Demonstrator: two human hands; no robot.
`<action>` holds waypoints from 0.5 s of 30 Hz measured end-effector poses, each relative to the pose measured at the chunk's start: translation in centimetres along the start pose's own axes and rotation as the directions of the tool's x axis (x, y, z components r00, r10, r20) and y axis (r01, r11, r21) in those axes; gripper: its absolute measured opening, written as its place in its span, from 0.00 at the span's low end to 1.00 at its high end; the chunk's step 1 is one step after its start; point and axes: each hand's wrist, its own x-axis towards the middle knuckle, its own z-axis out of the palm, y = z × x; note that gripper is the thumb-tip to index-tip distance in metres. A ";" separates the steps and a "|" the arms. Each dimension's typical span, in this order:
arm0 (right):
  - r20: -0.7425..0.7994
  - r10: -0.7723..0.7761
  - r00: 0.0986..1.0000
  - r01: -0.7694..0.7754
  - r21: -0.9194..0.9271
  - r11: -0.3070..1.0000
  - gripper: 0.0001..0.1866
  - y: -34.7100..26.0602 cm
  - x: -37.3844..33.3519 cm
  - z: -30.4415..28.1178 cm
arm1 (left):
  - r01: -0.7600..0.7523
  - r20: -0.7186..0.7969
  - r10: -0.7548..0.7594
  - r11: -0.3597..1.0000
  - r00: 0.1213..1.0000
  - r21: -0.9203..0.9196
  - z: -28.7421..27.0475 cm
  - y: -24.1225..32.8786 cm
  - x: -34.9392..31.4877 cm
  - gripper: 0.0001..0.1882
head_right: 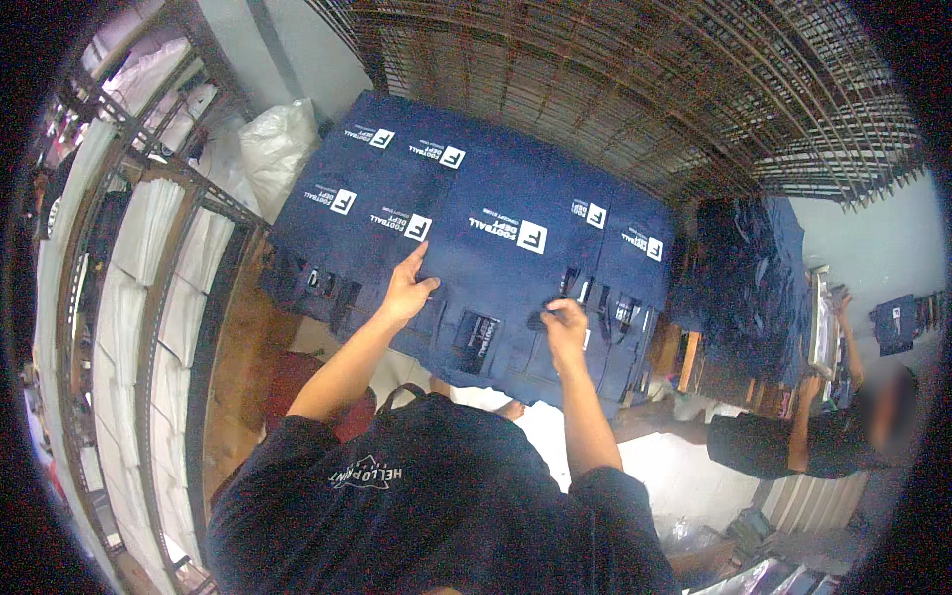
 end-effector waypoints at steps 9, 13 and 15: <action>-0.118 0.127 0.985 -0.165 -0.426 0.890 0.15 9.4 0.6 6.2 | 0.159 -0.150 -0.079 0.737 0.986 0.657 -1.0 -9.4 0.9 0.32; -0.099 0.232 0.968 -0.252 -0.356 0.900 0.15 9.5 0.2 6.3 | 0.205 -0.171 -0.119 0.709 0.978 0.675 -1.4 -9.1 1.0 0.30; -0.070 0.207 0.976 -0.218 -0.364 0.905 0.16 9.8 0.3 6.0 | 0.210 -0.172 -0.125 0.700 0.977 0.682 -1.8 -9.3 0.8 0.29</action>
